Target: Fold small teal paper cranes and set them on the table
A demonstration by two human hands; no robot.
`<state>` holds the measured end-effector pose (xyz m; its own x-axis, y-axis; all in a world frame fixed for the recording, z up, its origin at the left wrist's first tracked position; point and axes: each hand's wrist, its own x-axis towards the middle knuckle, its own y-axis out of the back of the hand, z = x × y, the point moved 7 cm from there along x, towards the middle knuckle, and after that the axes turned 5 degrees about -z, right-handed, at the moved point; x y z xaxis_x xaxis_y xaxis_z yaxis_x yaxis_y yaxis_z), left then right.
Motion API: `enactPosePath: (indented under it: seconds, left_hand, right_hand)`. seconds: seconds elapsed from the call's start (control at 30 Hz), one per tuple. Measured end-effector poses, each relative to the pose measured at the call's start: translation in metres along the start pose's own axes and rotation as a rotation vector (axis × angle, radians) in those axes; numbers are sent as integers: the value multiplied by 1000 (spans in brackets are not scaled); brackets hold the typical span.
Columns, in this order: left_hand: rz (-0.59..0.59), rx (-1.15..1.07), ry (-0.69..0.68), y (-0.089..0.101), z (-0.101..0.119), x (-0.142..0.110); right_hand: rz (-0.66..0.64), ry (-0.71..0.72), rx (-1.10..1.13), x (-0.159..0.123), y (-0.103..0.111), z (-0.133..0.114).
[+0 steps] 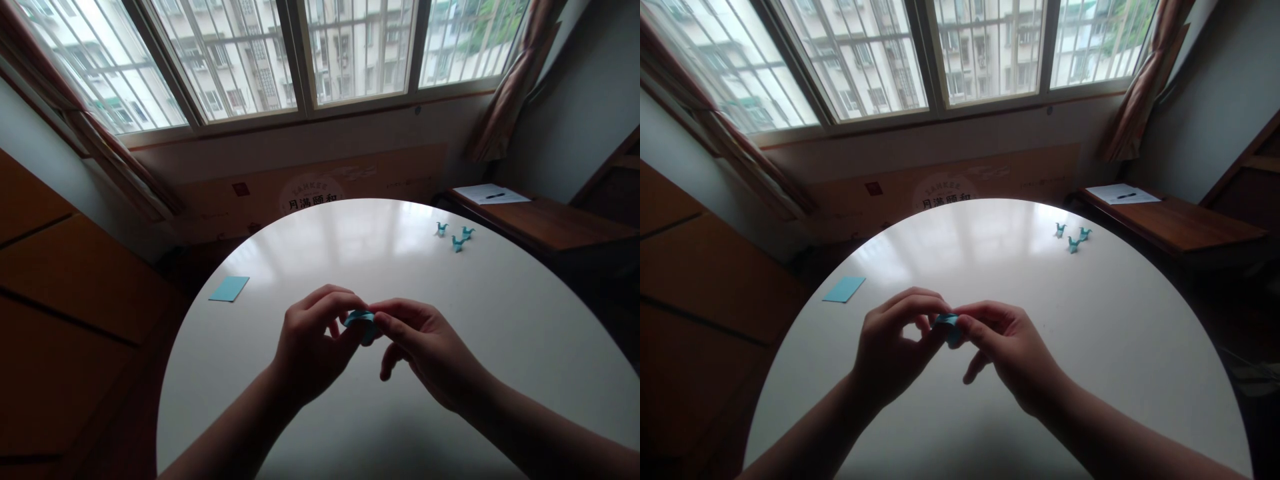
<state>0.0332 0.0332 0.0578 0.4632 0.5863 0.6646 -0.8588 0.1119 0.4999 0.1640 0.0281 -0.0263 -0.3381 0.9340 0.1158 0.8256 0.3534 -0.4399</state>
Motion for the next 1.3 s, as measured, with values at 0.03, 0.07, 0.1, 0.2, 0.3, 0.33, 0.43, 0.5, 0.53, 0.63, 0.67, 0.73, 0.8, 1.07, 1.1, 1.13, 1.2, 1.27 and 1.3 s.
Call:
enactPosePath:
  seconds: [0.03,0.07,0.1,0.2,0.3,0.33,0.43,0.5,0.53,0.63,0.67,0.73,0.8,1.07,1.1,1.13,1.2,1.27,1.3]
  left_hand:
    - [-5,-12,22,0,-2,0]
    - [-11,-28,48,0,-4,0]
    - [-20,-51,76,-1,-6,0]
    - [-56,-126,130,-2,-11,0]
    - [-68,-153,142,-1,-12,0]
    - [-64,-152,147,-1,-12,0]
    - [-22,-149,179,0,-15,-2]
    - [9,-158,212,0,-17,-3]
    - [23,-166,227,0,-18,-4]
    - [60,-217,286,0,-22,-6]
    - [64,-261,311,0,-24,-6]
    - [36,-403,369,-3,-29,-6]
    - [-17,-561,442,-8,-35,-6]
    - [-85,-842,645,-23,-50,-11]
    - [-86,-863,648,-24,-50,-11]
    - [-86,-878,652,-25,-51,-12]
    - [-85,-889,670,-26,-51,-13]
    - [-86,-882,693,-27,-52,-13]
    - [-86,-875,704,-28,-52,-14]
  right_hand:
    - [5,-4,6,0,0,1]
    - [12,-12,13,0,1,1]
    - [21,-23,21,0,1,2]
    - [46,-57,49,-1,2,4]
    - [62,-66,74,0,4,5]
    - [66,-64,78,0,4,6]
    - [78,-51,65,0,4,5]
    - [88,-45,44,0,4,4]
    - [93,-43,33,0,4,4]
    - [113,-39,25,1,4,3]
    - [123,-42,37,1,5,3]
    - [144,-58,86,0,7,5]
    - [156,-83,149,0,9,7]
    - [121,-99,155,1,6,6]
    - [114,-94,135,1,5,5]
    - [110,-89,114,0,5,5]
    - [106,-73,71,0,5,4]
    - [96,-60,36,0,5,4]
    - [91,-52,22,0,4,3]
